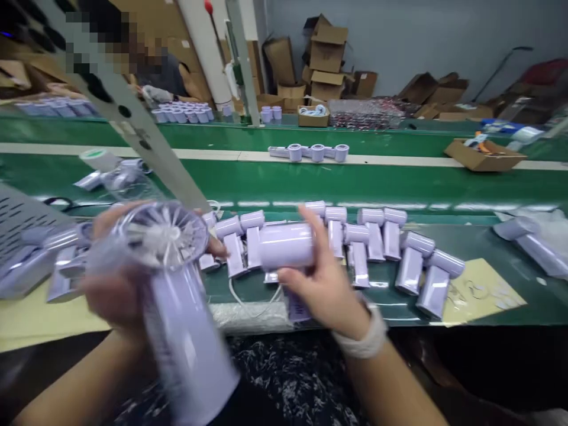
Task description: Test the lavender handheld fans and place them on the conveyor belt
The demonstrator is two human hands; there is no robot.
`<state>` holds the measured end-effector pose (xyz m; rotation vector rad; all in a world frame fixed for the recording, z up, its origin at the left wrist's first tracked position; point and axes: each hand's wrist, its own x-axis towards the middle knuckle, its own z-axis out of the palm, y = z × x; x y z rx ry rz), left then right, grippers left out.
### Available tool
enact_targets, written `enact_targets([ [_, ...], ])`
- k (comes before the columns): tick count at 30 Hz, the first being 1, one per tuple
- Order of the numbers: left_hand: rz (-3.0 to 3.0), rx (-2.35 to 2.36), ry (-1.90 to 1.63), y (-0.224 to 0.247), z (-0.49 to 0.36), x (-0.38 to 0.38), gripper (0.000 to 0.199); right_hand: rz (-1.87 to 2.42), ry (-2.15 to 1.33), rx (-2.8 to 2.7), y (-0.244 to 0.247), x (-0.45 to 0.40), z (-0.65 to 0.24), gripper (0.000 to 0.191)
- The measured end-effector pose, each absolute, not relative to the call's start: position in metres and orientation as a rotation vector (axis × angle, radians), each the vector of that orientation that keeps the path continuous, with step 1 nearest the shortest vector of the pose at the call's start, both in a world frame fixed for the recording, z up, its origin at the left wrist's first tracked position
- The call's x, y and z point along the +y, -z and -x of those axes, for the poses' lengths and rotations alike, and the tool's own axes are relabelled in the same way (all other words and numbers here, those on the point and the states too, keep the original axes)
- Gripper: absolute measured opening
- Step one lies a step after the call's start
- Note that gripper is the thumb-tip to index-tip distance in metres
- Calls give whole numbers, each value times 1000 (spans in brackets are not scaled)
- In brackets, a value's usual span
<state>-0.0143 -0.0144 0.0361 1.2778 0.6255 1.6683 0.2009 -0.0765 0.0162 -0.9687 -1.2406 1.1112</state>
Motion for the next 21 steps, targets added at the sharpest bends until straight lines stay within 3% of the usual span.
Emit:
enact_targets([
  [3,-1553,431,-1993,-13,-12,-12,61,794,-1369,-1401,4,-71,-188,104],
  [7,-2000,529,-1730,3,-26,-6,66,964,-1276,-1443,6,-74,-211,131],
  [11,-2026,468,-1811,-3,-36,-4,69,1116,-1226,-1557,-6,-79,-215,151],
  [14,-2216,440,-1720,-8,-34,5,82,1103,-1185,-1563,-12,-79,-224,136],
  [16,-2505,550,-1494,-6,-14,20,88,1283,-960,-1477,-18,-79,-257,122],
  [21,-2816,1204,-620,9,66,51,37,2431,-43,-1038,-28,-78,-412,93],
])
